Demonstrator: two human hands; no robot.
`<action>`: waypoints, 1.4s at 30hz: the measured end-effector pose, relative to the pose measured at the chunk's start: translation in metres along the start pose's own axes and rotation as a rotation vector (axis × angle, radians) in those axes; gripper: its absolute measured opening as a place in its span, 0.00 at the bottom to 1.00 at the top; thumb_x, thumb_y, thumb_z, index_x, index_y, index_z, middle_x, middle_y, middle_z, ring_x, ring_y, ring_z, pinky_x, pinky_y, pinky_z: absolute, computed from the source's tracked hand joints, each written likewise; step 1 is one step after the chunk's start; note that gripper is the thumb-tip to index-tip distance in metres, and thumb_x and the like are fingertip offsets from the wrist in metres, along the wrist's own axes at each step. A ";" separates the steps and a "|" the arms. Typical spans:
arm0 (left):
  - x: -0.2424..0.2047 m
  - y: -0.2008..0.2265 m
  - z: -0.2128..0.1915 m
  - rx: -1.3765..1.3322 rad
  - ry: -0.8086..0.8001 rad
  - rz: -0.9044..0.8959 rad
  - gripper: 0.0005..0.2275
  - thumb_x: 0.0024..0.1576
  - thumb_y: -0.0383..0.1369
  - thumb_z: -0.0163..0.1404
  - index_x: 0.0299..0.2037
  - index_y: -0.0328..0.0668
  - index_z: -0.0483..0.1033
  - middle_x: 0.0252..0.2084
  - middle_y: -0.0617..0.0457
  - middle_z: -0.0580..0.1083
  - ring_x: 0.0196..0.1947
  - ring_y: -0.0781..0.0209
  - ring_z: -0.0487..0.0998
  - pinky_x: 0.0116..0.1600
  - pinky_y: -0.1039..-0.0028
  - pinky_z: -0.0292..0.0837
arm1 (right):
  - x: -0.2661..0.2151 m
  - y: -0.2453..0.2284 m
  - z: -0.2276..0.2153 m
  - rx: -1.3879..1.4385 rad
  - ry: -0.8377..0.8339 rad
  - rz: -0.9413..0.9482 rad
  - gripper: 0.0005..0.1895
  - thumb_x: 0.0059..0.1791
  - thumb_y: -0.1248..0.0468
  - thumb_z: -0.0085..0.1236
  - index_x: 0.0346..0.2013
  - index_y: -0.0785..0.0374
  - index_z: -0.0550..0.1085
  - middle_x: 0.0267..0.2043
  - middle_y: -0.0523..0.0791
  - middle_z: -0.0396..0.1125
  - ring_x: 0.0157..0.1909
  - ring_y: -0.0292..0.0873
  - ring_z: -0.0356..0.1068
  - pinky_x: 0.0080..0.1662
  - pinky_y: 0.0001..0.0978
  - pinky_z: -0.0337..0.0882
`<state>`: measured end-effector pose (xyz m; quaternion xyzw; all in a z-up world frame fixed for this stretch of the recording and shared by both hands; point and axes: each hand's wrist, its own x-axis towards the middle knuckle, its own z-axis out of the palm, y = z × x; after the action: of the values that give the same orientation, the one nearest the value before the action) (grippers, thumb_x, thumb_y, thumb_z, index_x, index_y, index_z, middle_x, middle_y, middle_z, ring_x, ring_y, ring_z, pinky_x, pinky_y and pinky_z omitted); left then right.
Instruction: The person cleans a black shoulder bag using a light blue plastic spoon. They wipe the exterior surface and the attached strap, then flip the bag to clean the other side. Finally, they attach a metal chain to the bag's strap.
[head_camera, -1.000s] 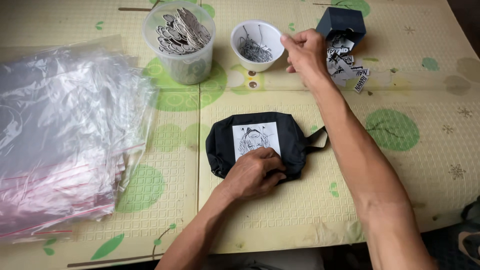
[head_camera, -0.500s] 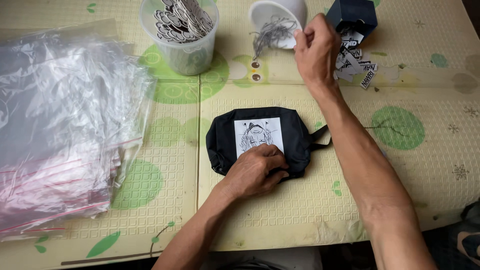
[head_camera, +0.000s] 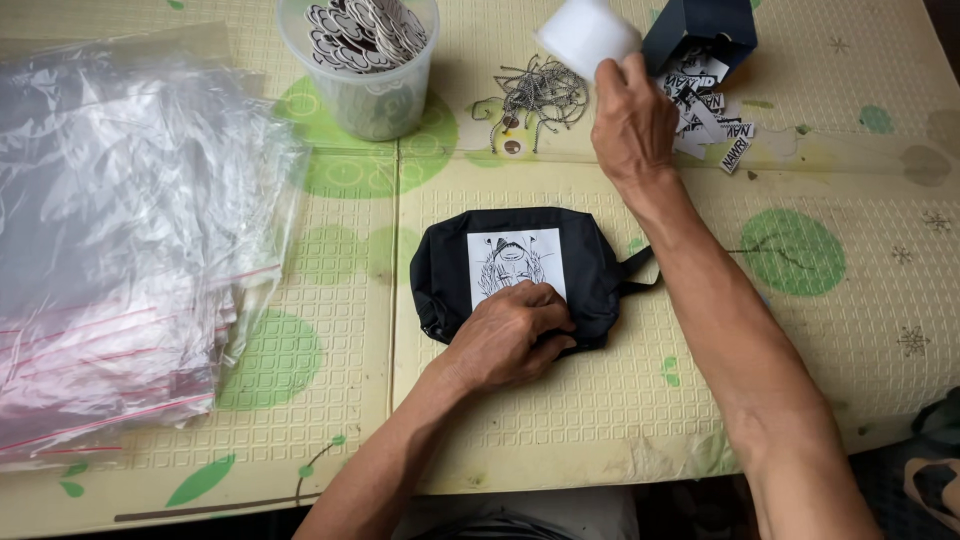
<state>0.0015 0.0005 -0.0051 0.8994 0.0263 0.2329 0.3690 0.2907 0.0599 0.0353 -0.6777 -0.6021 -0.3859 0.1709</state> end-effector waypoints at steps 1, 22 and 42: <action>0.000 0.001 -0.001 0.001 0.001 0.001 0.06 0.58 0.36 0.54 0.40 0.46 0.78 0.39 0.52 0.73 0.37 0.47 0.74 0.45 0.59 0.69 | -0.002 -0.005 -0.003 0.000 0.002 -0.001 0.08 0.57 0.69 0.62 0.37 0.67 0.71 0.38 0.50 0.66 0.33 0.50 0.77 0.30 0.36 0.84; -0.001 -0.001 0.000 0.005 0.010 0.018 0.06 0.59 0.35 0.54 0.41 0.45 0.77 0.42 0.52 0.73 0.40 0.47 0.74 0.47 0.60 0.68 | 0.051 -0.010 0.071 -0.113 0.026 -0.122 0.08 0.59 0.68 0.56 0.35 0.62 0.72 0.33 0.41 0.60 0.27 0.37 0.65 0.23 0.29 0.72; -0.001 -0.001 0.003 0.026 0.010 0.006 0.06 0.59 0.36 0.54 0.41 0.46 0.78 0.40 0.52 0.73 0.38 0.45 0.75 0.45 0.58 0.70 | -0.006 -0.032 0.030 0.515 -0.381 0.336 0.08 0.52 0.66 0.60 0.28 0.62 0.80 0.33 0.54 0.71 0.36 0.53 0.71 0.35 0.51 0.73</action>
<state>0.0020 -0.0005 -0.0078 0.9030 0.0283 0.2383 0.3565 0.2704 0.0836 0.0040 -0.7616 -0.5809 -0.0551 0.2819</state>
